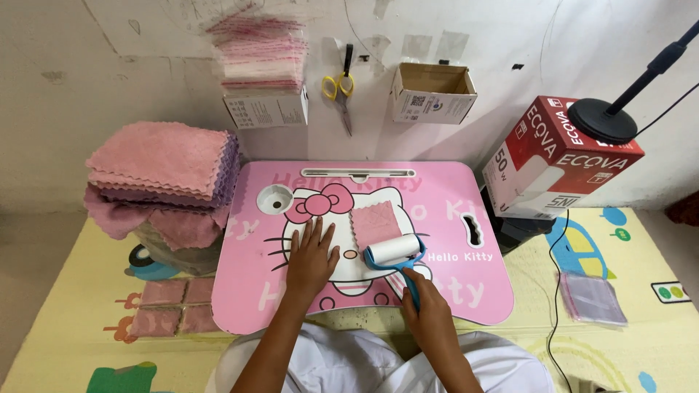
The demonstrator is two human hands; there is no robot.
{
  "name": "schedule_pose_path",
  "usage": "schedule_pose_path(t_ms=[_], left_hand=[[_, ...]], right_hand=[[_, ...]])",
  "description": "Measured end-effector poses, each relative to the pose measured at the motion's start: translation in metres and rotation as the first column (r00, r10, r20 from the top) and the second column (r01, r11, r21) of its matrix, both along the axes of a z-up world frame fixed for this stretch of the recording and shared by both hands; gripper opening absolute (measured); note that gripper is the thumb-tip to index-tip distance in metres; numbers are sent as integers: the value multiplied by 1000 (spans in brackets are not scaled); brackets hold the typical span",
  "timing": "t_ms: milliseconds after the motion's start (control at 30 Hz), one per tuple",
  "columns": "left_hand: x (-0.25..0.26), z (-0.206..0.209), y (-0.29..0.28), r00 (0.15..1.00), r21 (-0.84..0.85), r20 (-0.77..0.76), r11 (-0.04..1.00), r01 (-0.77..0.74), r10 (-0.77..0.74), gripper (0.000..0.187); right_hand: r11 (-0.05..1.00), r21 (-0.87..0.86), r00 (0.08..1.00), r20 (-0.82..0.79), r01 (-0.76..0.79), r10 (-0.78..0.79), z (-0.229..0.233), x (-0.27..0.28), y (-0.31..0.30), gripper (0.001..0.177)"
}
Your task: Cleaning small microfiber cloths with a lint roller, folding them, and placing them into individual plastic packaging sleeves.
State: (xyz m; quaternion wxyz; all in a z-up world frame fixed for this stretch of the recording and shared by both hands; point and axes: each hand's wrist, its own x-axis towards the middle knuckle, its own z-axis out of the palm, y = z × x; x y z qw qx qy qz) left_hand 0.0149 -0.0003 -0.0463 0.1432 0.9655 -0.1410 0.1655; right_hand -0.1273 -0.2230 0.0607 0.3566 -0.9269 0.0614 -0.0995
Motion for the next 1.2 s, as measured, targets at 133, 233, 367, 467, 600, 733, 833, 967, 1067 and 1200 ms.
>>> schedule_pose_path(t_ms=[133,233,367,467,600,733,833,967,1067,1200], left_hand=[[-1,-1,0,1000,-14,26,1000,-1,2,58],[-5,13,0,1000,-12,25,1000,-1,2,58],[-13,48,-1,959,-12,-283,1000,-4,1,55],[-14,50,-1,960,-23,-281,1000,-6,0,54],[-16,54,-1,959,-27,-285,1000,-4,-4,54],[-15,53,-1,960,-35,-278,999,-2,-8,54],[-15,54,-1,961,-24,-276,1000,-2,-5,53],[-16,52,-1,961,-30,-276,1000,-2,-7,53],[-16,52,-2,961,-30,-276,1000,-2,-6,53],[-16,51,-2,961,-34,-278,999,-7,-3,53]], right_hand=[[1000,-13,1000,-5,-7,7,-2,13,1,41],[998,-52,998,54,-34,37,1,36,5,40],[995,-50,995,43,-83,86,1,80,10,34],[993,-49,993,50,-109,111,1,106,15,33],[992,-43,991,53,-121,123,3,118,17,34],[993,-14,993,29,-117,117,7,99,16,35],[994,-27,995,14,-101,102,5,72,11,36],[999,-1,998,-42,-47,47,9,30,6,38],[1000,-9,997,-68,-23,22,6,15,3,38],[1000,-5,998,-69,-12,12,7,14,3,37]])
